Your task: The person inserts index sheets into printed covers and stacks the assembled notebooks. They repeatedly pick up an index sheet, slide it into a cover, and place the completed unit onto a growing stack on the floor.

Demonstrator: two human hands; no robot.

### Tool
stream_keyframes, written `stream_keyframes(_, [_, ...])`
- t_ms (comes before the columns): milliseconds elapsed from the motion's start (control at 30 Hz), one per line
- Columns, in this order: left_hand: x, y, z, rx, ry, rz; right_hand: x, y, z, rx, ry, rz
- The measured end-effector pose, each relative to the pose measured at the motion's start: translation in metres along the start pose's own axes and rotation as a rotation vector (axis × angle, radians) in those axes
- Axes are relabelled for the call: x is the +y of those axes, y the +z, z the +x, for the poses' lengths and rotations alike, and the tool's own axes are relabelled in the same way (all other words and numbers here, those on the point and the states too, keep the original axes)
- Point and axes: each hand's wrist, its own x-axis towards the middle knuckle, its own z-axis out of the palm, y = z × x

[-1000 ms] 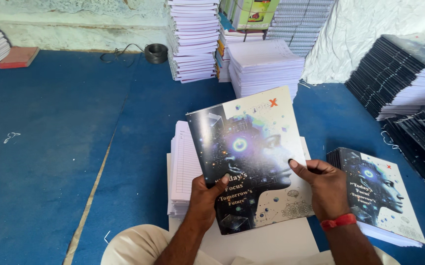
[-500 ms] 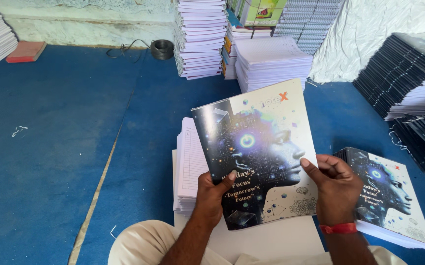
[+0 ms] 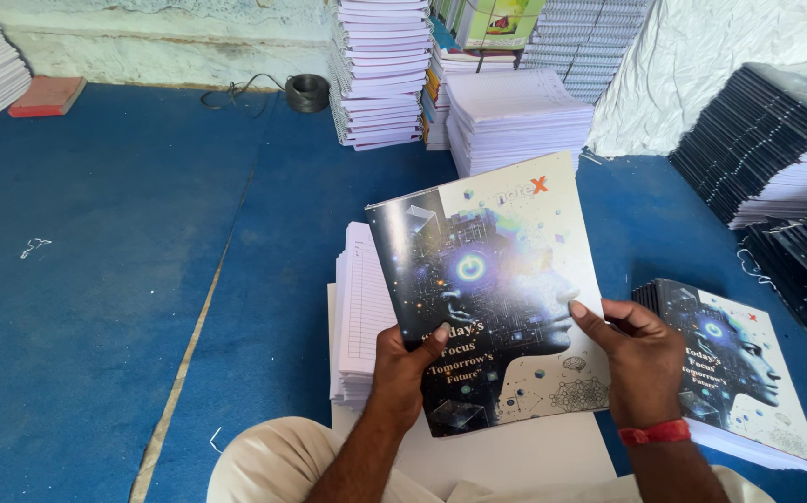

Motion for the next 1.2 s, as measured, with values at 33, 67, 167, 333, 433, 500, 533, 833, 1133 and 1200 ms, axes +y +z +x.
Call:
stream_keyframes(33, [0.001,-0.001,0.000,-0.002,0.000,0.000,-0.001,0.000,0.001,-0.009,0.001,-0.013])
stream_keyframes(67, [0.002,-0.001,0.000,-0.001,0.002,0.003,-0.002,-0.001,0.001,-0.017,0.018,-0.010])
stream_keyframes(167, [0.004,-0.001,-0.001,-0.003,0.013,0.005,-0.006,-0.001,0.003,-0.047,0.065,-0.001])
stream_keyframes(333, [0.007,-0.003,-0.003,-0.020,0.021,-0.023,-0.010,-0.003,0.007,-0.146,0.038,0.068])
stream_keyframes(433, [0.005,-0.001,-0.003,-0.016,0.013,-0.025,-0.013,-0.005,0.011,-0.163,0.096,-0.043])
stream_keyframes(500, [0.002,0.003,-0.001,0.013,-0.012,-0.026,-0.013,0.000,0.017,-0.190,0.019,-0.091])
stream_keyframes(533, [-0.001,0.005,-0.001,0.027,-0.028,-0.027,-0.013,0.002,0.019,-0.200,-0.016,-0.118])
stream_keyframes(833, [-0.013,0.001,0.005,0.099,-0.104,0.099,0.008,0.012,0.013,-0.199,-0.183,-0.589])
stream_keyframes(1133, [-0.011,0.005,0.015,0.151,-0.245,0.165,0.031,-0.020,0.036,0.026,-0.375,-0.662])
stream_keyframes(1200, [-0.010,0.003,0.020,0.223,-0.239,0.232,0.039,-0.047,0.053,0.074,-0.318,-0.743])
